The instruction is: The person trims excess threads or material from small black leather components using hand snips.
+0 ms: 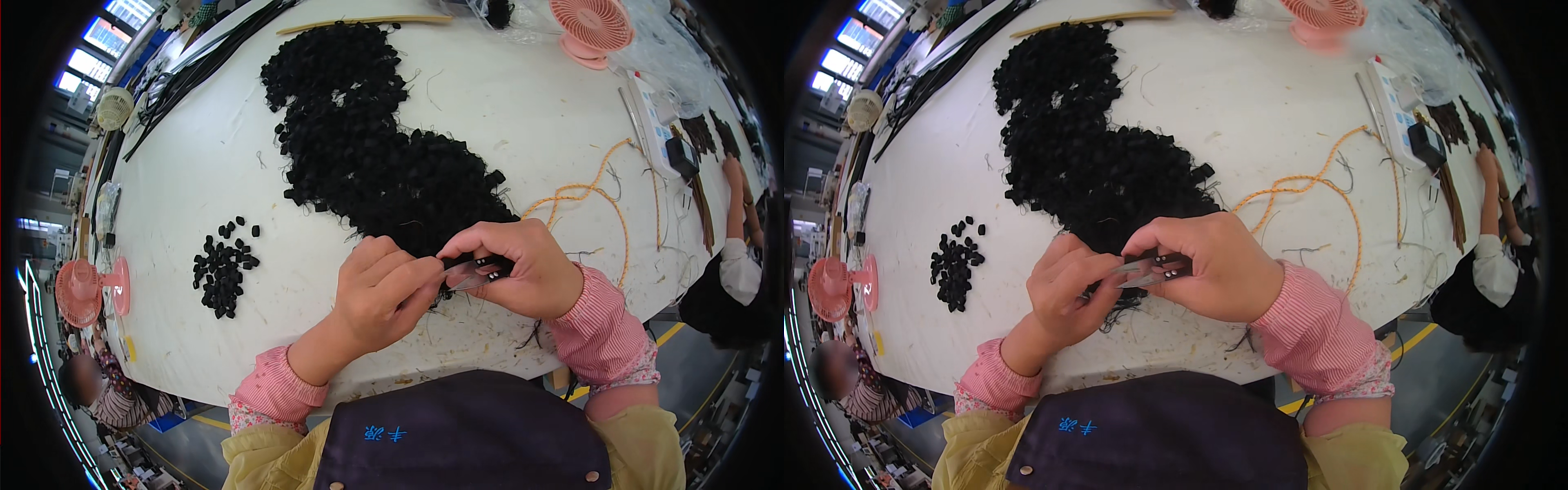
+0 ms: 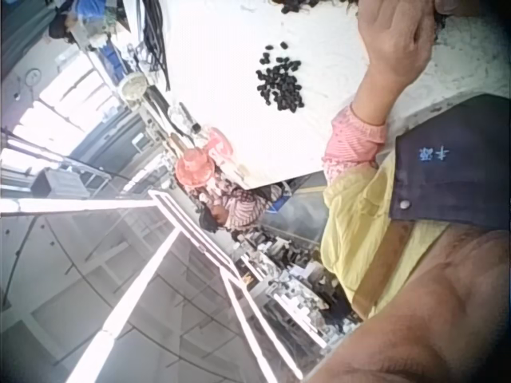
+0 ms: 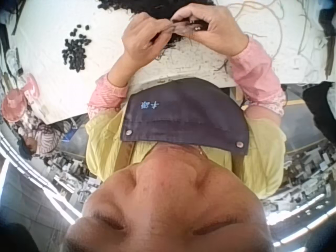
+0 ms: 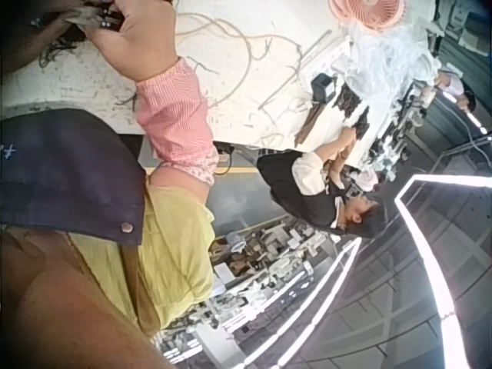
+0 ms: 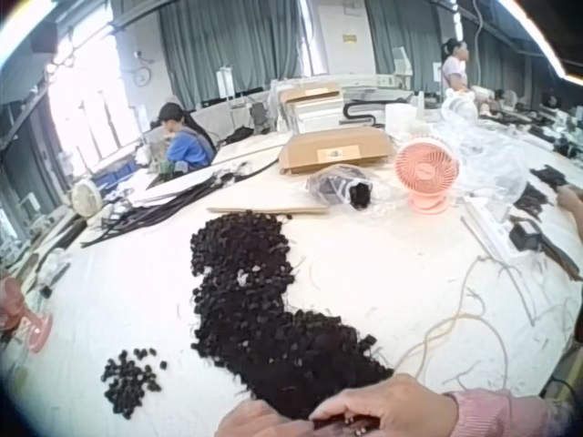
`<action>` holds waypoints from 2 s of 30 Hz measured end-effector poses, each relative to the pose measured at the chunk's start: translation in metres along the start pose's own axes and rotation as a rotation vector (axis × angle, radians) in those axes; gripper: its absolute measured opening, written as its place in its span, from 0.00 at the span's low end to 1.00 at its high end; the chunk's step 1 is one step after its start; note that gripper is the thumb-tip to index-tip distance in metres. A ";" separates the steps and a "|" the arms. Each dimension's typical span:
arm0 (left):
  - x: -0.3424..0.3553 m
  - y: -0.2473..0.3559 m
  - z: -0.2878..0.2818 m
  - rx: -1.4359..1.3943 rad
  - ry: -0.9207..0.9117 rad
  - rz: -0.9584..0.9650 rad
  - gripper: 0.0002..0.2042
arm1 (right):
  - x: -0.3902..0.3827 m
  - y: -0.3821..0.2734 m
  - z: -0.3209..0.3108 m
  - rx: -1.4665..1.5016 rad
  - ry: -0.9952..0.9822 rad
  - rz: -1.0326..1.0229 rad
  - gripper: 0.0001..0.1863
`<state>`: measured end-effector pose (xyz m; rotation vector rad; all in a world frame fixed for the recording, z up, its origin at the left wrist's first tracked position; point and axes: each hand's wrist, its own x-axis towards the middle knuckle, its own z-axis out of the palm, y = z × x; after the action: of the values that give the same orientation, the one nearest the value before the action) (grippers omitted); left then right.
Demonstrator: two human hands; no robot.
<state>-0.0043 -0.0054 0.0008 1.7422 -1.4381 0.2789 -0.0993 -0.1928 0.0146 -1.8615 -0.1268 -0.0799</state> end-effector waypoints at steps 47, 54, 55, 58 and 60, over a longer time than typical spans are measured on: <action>-0.002 0.004 -0.003 -0.955 0.032 -1.008 0.04 | 0.001 -0.003 -0.003 -1.040 0.252 -0.505 0.11; -0.004 -0.004 -0.022 -0.623 0.085 -0.735 0.05 | 0.007 -0.001 -0.001 -0.503 0.268 -0.097 0.13; -0.008 -0.008 -0.027 -0.547 0.088 -0.713 0.05 | 0.007 -0.002 -0.001 -0.503 0.268 -0.098 0.13; -0.019 -0.017 -0.044 -0.400 0.142 -0.695 0.05 | 0.005 -0.004 -0.005 -0.471 0.169 0.001 0.12; -0.029 -0.023 -0.062 0.130 0.067 -0.608 0.06 | 0.004 -0.001 -0.006 -0.498 0.147 -0.006 0.11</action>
<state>0.0274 0.0589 0.0101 2.1582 -0.7996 0.1014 -0.0950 -0.1980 0.0182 -2.3436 -0.0087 -0.2715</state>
